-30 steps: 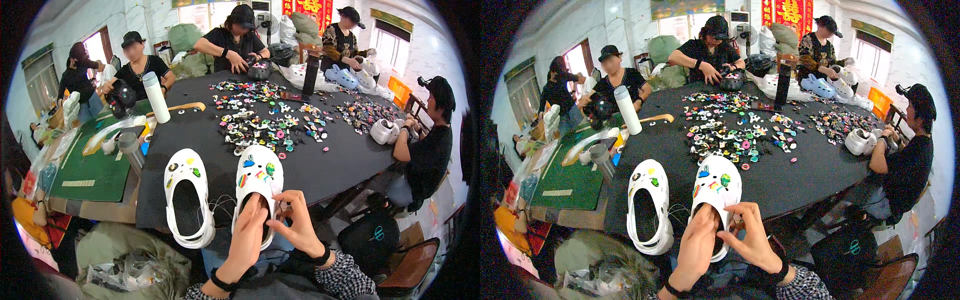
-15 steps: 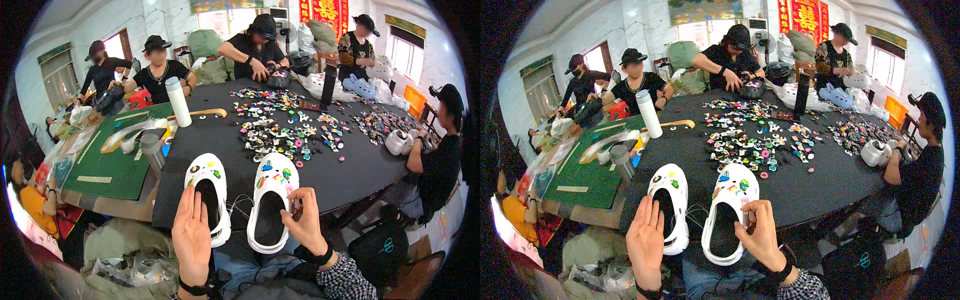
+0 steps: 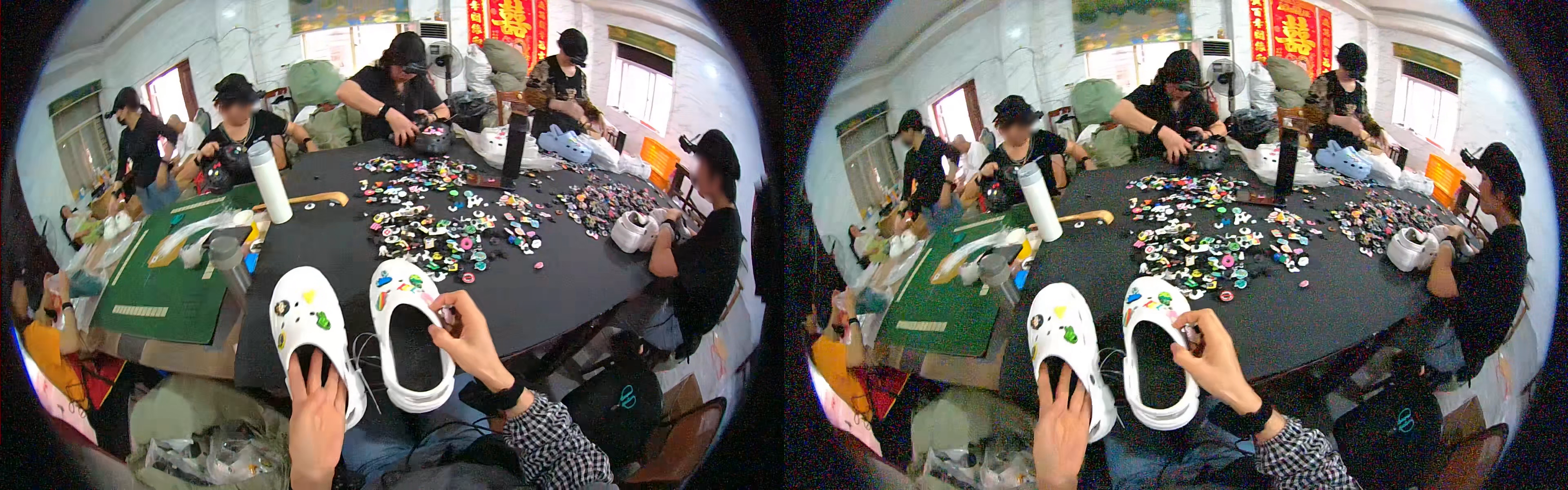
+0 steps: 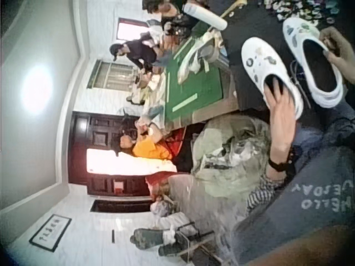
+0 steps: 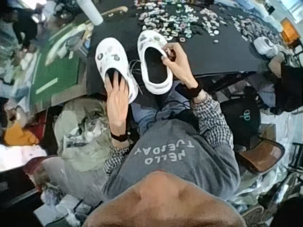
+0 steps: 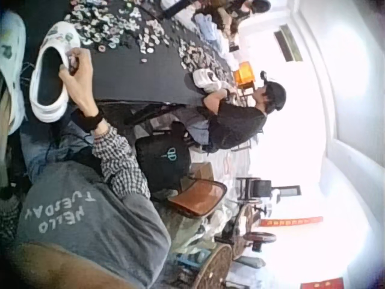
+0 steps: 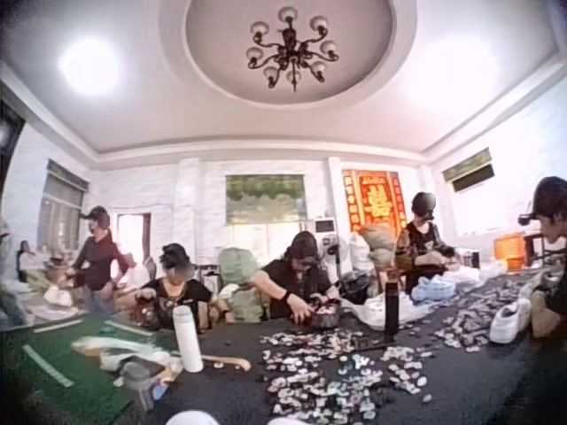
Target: Decorating shoes by inserting colorful pins into the holes of clog-style footwear.
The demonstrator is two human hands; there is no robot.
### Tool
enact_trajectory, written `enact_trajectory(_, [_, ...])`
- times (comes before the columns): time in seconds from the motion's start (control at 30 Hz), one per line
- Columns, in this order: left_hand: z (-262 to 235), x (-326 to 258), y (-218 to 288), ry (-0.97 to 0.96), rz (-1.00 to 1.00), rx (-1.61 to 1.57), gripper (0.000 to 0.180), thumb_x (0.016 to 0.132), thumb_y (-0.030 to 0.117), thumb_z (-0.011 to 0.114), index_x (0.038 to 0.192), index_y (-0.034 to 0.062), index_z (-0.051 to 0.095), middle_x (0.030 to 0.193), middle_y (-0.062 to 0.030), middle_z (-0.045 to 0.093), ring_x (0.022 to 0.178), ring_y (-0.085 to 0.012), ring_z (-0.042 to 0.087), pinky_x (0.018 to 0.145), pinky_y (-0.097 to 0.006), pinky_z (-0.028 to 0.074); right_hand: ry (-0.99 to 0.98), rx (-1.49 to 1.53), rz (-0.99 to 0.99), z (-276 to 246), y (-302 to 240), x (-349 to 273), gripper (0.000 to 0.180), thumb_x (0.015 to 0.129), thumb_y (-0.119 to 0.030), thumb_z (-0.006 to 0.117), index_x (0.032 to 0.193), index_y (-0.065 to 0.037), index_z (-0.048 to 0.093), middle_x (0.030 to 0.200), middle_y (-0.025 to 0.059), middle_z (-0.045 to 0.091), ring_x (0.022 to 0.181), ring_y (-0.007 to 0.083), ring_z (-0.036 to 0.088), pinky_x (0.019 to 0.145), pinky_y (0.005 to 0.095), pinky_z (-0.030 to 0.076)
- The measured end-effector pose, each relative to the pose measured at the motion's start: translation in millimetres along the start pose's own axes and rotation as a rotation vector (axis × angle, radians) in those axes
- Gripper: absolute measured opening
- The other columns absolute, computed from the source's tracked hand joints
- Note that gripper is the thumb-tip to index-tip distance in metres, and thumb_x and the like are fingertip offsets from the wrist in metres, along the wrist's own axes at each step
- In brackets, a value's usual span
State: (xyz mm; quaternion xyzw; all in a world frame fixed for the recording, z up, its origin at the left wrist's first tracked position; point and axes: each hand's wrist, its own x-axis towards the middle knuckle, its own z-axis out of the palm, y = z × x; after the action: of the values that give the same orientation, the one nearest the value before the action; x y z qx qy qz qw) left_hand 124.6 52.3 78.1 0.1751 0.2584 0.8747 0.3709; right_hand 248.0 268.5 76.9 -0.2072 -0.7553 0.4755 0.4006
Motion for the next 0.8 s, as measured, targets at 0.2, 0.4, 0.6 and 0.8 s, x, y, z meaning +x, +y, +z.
enact_trajectory(0.2, [-15, -15, -6, 0.0, -0.044, -0.173, 0.061, 0.096, 0.007, 0.048, 0.152, 0.0089, 0.024, 0.157, -0.0196, 0.019, 0.142, -0.0364, 0.025, 0.116, -0.042, 0.022, -0.094, -0.018, -0.051, -6, -4, -5, 0.034, 0.078, -0.008, 0.071, 0.108, -0.005, 0.057, 0.094, 0.0061, 0.049, 0.076, 0.014, 0.049, 0.066, 0.0272, 0.042])
enact_trajectory(0.4, [-7, 24, -6, 0.003, -0.065, 0.042, 0.051, 0.095, 0.02, 0.054, 0.143, 0.0131, 0.039, 0.145, -0.008, 0.04, 0.129, -0.019, 0.04, 0.11, -0.033, 0.029, -0.089, -0.043, -0.063, -3, -4, -8, 0.035, 0.078, -0.009, 0.071, 0.109, -0.004, 0.057, 0.098, 0.0073, 0.05, 0.08, 0.0159, 0.051, 0.068, 0.028, 0.043])
enact_trajectory(0.6, [0, 30, -11, 0.018, -0.036, -0.06, 0.034, 0.095, 0.021, 0.055, 0.128, 0.0115, 0.05, 0.137, -0.0073, 0.047, 0.125, -0.019, 0.043, 0.108, -0.033, 0.031, -0.057, -0.085, -0.114, -1, -8, -9, 0.034, 0.076, -0.005, 0.069, 0.107, -0.003, 0.058, 0.098, 0.0082, 0.052, 0.079, 0.0181, 0.053, 0.069, 0.0292, 0.045])
enact_trajectory(0.8, [-4, 0, -25, -0.048, -0.182, -0.229, 0.067, 0.086, 0.019, 0.061, 0.144, 0.0018, 0.03, 0.146, -0.0105, 0.038, 0.133, -0.0221, 0.036, 0.114, -0.033, 0.024, -0.017, -0.221, -0.329, -2, -14, 12, 0.033, 0.072, 0.005, 0.062, 0.104, -0.002, 0.06, 0.098, 0.0106, 0.056, 0.079, 0.0219, 0.057, 0.067, 0.0303, 0.047])
